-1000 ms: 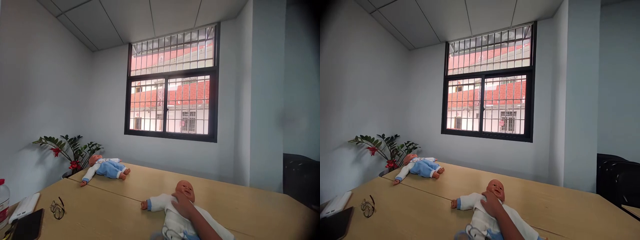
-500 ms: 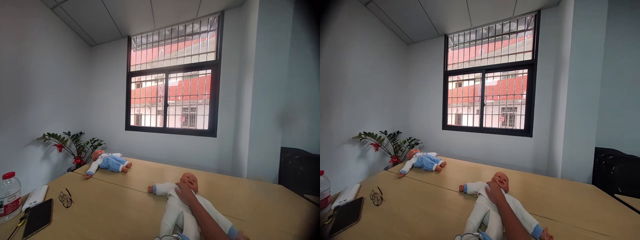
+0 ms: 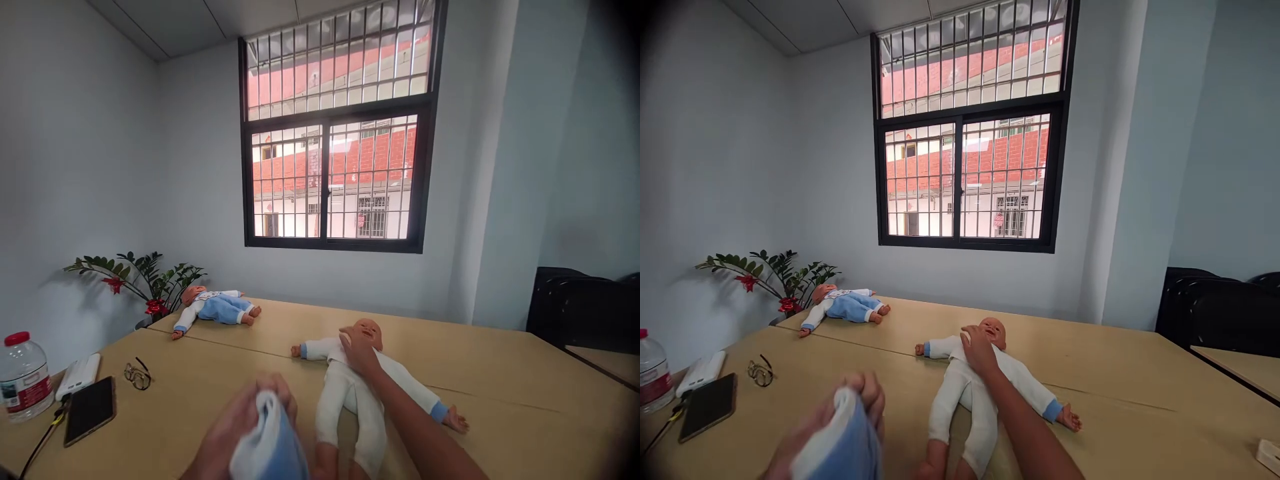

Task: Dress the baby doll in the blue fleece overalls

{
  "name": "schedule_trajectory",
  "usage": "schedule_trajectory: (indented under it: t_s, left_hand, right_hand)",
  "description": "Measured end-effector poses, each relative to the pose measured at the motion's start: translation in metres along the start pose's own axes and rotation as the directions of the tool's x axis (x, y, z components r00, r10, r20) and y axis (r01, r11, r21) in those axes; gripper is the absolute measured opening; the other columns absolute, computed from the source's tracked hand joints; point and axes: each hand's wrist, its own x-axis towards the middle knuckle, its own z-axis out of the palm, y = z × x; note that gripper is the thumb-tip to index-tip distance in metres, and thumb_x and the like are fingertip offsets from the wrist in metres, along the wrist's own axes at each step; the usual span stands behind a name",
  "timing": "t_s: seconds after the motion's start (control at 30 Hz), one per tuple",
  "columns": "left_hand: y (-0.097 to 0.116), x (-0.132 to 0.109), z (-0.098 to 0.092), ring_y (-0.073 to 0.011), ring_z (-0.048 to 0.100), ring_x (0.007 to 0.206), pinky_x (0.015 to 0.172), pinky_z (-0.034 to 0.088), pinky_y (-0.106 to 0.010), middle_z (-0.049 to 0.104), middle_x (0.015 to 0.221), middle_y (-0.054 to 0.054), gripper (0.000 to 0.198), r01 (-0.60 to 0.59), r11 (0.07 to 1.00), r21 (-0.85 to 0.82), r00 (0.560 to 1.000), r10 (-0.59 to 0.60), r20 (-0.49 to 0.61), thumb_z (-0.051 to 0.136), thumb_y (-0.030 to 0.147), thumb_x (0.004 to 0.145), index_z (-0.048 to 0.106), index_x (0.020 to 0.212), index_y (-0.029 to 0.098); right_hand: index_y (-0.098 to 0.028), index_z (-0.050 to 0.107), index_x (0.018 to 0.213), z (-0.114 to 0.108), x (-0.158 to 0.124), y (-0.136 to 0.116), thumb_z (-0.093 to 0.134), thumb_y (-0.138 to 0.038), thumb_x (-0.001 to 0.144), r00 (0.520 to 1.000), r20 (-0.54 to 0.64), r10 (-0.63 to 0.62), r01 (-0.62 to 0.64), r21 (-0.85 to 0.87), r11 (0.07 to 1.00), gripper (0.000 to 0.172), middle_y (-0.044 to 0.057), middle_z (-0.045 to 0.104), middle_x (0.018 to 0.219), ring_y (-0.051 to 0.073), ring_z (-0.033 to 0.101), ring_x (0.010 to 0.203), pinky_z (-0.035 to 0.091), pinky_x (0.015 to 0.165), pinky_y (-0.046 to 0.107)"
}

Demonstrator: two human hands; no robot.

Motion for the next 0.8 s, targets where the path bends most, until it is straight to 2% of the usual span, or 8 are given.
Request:
schedule_trajectory:
  t_s: [0.1, 0.2, 0.3, 0.4, 0.47, 0.57, 0.7, 0.8]
  left_hand:
    - [0.023, 0.027, 0.004, -0.0146, 0.046, 0.069, 0.061, 0.042, -0.027, 0.048, 0.081, -0.003, 0.039, -0.101, 0.967, -0.234, 0.994, 0.088, -0.068, 0.059, 0.061, 0.094, 0.058, 0.093, 0.023]
    - [0.047, 0.043, 0.009, -0.0127, 0.047, 0.070, 0.062, 0.042, -0.025, 0.047, 0.082, -0.002, 0.029, -0.176, 0.946, -0.271, 0.981, 0.147, -0.123, 0.061, 0.049, 0.097, 0.057, 0.093, 0.020]
    - [0.061, 0.058, 0.013, -0.0121, 0.050, 0.073, 0.065, 0.043, -0.025, 0.050, 0.088, -0.002, 0.029, -0.250, 0.947, -0.202, 0.957, 0.210, -0.201, 0.063, 0.046, 0.097, 0.056, 0.099, 0.018]
    - [0.066, 0.072, 0.016, -0.0102, 0.050, 0.070, 0.065, 0.042, -0.023, 0.054, 0.089, -0.001, 0.030, -0.290, 0.941, -0.173, 0.924, 0.228, -0.307, 0.061, 0.045, 0.099, 0.056, 0.099, 0.016]
    - [0.069, 0.079, 0.015, -0.0089, 0.048, 0.066, 0.064, 0.042, -0.022, 0.054, 0.086, 0.000, 0.029, -0.287, 0.933, -0.217, 0.923, 0.209, -0.322, 0.058, 0.045, 0.100, 0.056, 0.099, 0.016]
    - [0.074, 0.085, 0.010, -0.0092, 0.050, 0.065, 0.063, 0.044, -0.021, 0.053, 0.082, 0.000, 0.028, -0.275, 0.915, -0.296, 0.945, 0.201, -0.259, 0.057, 0.043, 0.101, 0.057, 0.097, 0.015]
    - [0.077, 0.086, -0.007, -0.0118, 0.054, 0.070, 0.065, 0.048, -0.022, 0.057, 0.082, -0.001, 0.025, -0.226, 0.905, -0.360, 0.972, 0.185, -0.145, 0.062, 0.039, 0.097, 0.061, 0.092, 0.015]
    - [0.073, 0.088, -0.024, -0.0128, 0.056, 0.071, 0.064, 0.050, -0.023, 0.058, 0.081, -0.002, 0.021, -0.166, 0.903, -0.397, 0.984, 0.128, -0.121, 0.066, 0.037, 0.094, 0.063, 0.091, 0.016]
  right_hand:
    - [-0.017, 0.061, 0.128, -0.017, -0.036, -0.053, 0.016, -0.043, 0.107, 0.996, -0.048, -0.079, 0.085, 0.155, 0.984, 0.056, 0.013, 0.067, 0.123, 0.022, 0.062, 0.114, 0.046, 0.105, 0.036]
    - [-0.022, 0.058, 0.129, -0.035, -0.102, -0.107, 0.009, -0.052, 0.106, 0.956, -0.083, -0.280, 0.282, 0.518, 0.808, 0.062, 0.011, 0.066, 0.110, 0.024, 0.064, 0.102, 0.052, 0.096, 0.040]
    - [-0.026, 0.046, 0.146, -0.040, -0.168, -0.140, 0.019, -0.063, 0.103, 0.902, -0.139, -0.410, 0.425, 0.464, 0.777, 0.062, 0.014, 0.052, 0.142, 0.031, 0.052, 0.131, 0.044, 0.111, 0.048]
    - [-0.028, 0.036, 0.153, -0.027, -0.206, -0.146, 0.052, -0.069, 0.092, 0.840, -0.191, -0.507, 0.541, 0.258, 0.800, 0.075, 0.017, 0.034, 0.157, 0.041, 0.037, 0.145, 0.038, 0.116, 0.059]
    - [-0.029, 0.039, 0.151, -0.013, -0.211, -0.142, 0.070, -0.061, 0.084, 0.841, -0.159, -0.516, 0.536, 0.128, 0.834, 0.080, 0.017, 0.033, 0.157, 0.043, 0.035, 0.146, 0.038, 0.115, 0.061]
    - [-0.028, 0.053, 0.140, -0.002, -0.196, -0.134, 0.075, -0.046, 0.085, 0.911, -0.083, -0.405, 0.411, 0.081, 0.908, 0.062, 0.016, 0.037, 0.157, 0.042, 0.036, 0.145, 0.038, 0.114, 0.061]
    - [-0.023, 0.064, 0.117, -0.009, -0.171, -0.128, 0.063, -0.033, 0.092, 0.980, -0.062, -0.189, 0.199, 0.285, 0.938, 0.026, 0.013, 0.063, 0.129, 0.031, 0.057, 0.122, 0.048, 0.105, 0.050]
    - [-0.022, 0.060, 0.129, -0.019, -0.161, -0.126, 0.054, -0.032, 0.096, 0.996, 0.011, -0.086, 0.072, 0.449, 0.891, 0.034, 0.005, 0.068, 0.096, 0.023, 0.064, 0.094, 0.053, 0.090, 0.040]
